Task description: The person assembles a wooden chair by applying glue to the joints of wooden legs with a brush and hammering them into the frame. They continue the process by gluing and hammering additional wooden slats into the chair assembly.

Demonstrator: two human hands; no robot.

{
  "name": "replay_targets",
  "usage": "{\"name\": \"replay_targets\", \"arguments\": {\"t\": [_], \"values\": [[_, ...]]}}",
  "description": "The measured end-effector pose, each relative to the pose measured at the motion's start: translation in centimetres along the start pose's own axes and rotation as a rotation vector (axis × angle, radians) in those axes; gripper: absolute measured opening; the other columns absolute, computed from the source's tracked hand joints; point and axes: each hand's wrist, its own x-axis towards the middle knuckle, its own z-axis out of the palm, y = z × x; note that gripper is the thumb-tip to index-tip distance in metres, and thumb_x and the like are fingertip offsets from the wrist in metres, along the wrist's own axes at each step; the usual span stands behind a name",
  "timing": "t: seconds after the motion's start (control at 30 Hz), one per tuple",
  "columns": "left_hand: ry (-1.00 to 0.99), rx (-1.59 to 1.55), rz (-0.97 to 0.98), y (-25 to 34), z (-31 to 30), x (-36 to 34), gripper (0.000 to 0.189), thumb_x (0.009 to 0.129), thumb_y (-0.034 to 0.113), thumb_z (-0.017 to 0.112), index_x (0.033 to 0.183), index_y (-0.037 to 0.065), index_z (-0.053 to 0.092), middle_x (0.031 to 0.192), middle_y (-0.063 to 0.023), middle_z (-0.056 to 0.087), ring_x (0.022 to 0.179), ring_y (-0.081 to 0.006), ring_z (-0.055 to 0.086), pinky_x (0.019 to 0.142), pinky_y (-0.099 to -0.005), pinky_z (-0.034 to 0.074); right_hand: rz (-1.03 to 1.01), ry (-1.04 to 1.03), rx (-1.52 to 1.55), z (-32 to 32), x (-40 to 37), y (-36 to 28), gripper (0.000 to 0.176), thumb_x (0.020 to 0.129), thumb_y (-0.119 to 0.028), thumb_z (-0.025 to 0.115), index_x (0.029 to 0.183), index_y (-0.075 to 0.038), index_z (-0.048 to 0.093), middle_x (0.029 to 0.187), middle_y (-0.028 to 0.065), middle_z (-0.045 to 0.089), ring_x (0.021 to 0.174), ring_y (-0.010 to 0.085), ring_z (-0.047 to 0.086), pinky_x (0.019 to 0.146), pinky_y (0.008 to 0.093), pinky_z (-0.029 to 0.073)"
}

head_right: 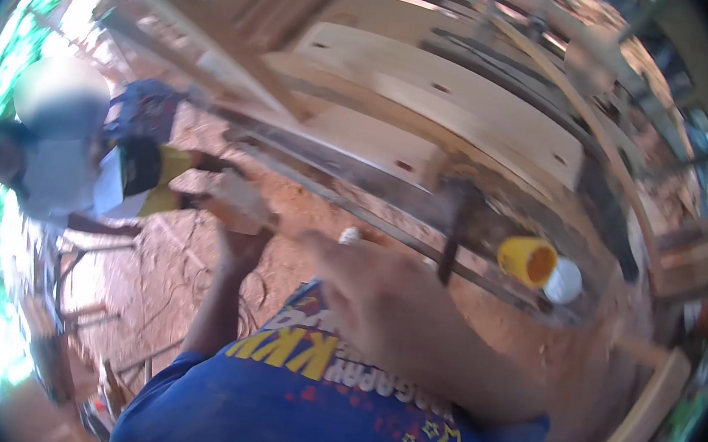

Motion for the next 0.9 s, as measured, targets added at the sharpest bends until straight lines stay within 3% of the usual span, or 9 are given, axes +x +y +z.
{"name": "replay_targets", "arguments": {"t": [0.07,0.1,0.17,0.27,0.37,0.5,0.7,0.8,0.9], "values": [[0.007,-0.096,0.105,-0.6,0.1,0.5,0.049,0.08,0.004,0.083,0.121,0.002,0.057,0.112,-0.0099,0.062,0.102,-0.0204,0.061,0.088,-0.0362,0.052,0.008,0.013,0.039,0.8,-1.0,0.9,0.038,0.093,-0.001,0.064,0.131,0.0,0.064,0.087,0.0188,0.071,0.075,0.0353,0.071,0.068,0.0425,0.056],[-0.041,-0.195,0.036,0.3,0.2,0.7,0.045,0.082,0.005,0.083,0.12,0.001,0.057,0.107,-0.0092,0.062,0.098,-0.0194,0.061,0.085,-0.0349,0.052,-0.008,0.04,0.044,0.5,-1.7,1.4,0.037,0.095,-0.003,0.064,0.131,-0.001,0.064,0.085,0.018,0.071,0.074,0.0352,0.07,0.068,0.0424,0.056],[-0.042,-0.09,0.152,1.8,0.6,1.8,0.045,0.083,0.008,0.082,0.119,-0.001,0.056,0.101,-0.0081,0.062,0.092,-0.0185,0.061,0.082,-0.033,0.052,-0.069,0.081,0.059,-0.5,-2.8,2.0,0.034,0.097,-0.007,0.063,0.131,-0.001,0.064,0.083,0.0165,0.071,0.073,0.0349,0.07,0.067,0.0423,0.055],[-0.005,-0.077,0.05,3.2,1.2,2.8,0.041,0.082,0.009,0.081,0.114,-0.001,0.058,0.1,-0.0064,0.063,0.09,-0.016,0.061,0.081,-0.0314,0.052,0.131,0.218,-0.002,-4.1,-6.8,3.1,0.039,0.098,-0.014,0.061,0.136,-0.006,0.059,0.087,0.0167,0.07,0.077,0.0363,0.07,0.066,0.0507,0.053],[-0.006,-0.141,0.025,4.5,0.9,3.4,0.038,0.081,0.006,0.081,0.111,0.0,0.059,0.1,-0.006,0.063,0.089,-0.0141,0.061,0.08,-0.03,0.051,0.855,0.451,-0.613,-7.2,-11.6,3.6,0.022,0.1,-0.02,0.061,0.12,-0.012,0.063,0.087,0.0182,0.069,0.08,0.0395,0.069,0.069,0.0523,0.053],[-0.055,-0.144,0.108,5.9,0.4,4.5,0.038,0.079,0.007,0.082,0.109,0.0,0.059,0.092,-0.0047,0.063,0.083,-0.0129,0.061,0.074,-0.0287,0.05,1.163,0.217,-0.864,-10.4,-17.8,6.9,0.017,0.095,-0.014,0.063,0.109,-0.006,0.068,0.091,0.0198,0.072,0.091,0.0409,0.069,0.077,0.0519,0.052],[0.012,-0.174,0.347,13.2,1.0,6.8,0.025,0.078,0.004,0.078,0.098,0.0,0.063,0.088,-0.0049,0.065,0.079,-0.0136,0.061,0.073,-0.0285,0.05,1.118,-0.023,-0.994,-11.6,-18.4,13.2,0.013,0.089,-0.009,0.064,0.095,-0.005,0.074,0.098,0.0198,0.073,0.094,0.0398,0.07,0.083,0.0506,0.055],[0.084,-0.253,0.514,15.1,1.4,8.7,0.024,0.078,0.006,0.079,0.096,0.0,0.064,0.085,-0.0038,0.065,0.077,-0.014,0.062,0.072,-0.0287,0.05,1.176,-0.175,-1.099,-11.7,-17.4,17.3,0.015,0.087,-0.011,0.066,0.098,-0.005,0.074,0.1,0.0197,0.073,0.096,0.0385,0.071,0.084,0.0494,0.055],[0.128,-0.321,0.533,16.9,2.1,9.9,0.05,0.081,0.014,0.077,0.124,-0.005,0.061,0.101,-0.007,0.064,0.092,-0.0159,0.062,0.089,-0.0303,0.049,0.807,0.148,-1.162,-9.6,-14.1,16.8,0.03,0.089,-0.024,0.069,0.112,-0.004,0.072,0.093,0.0179,0.074,0.09,0.0367,0.071,0.084,0.0484,0.055]]}}
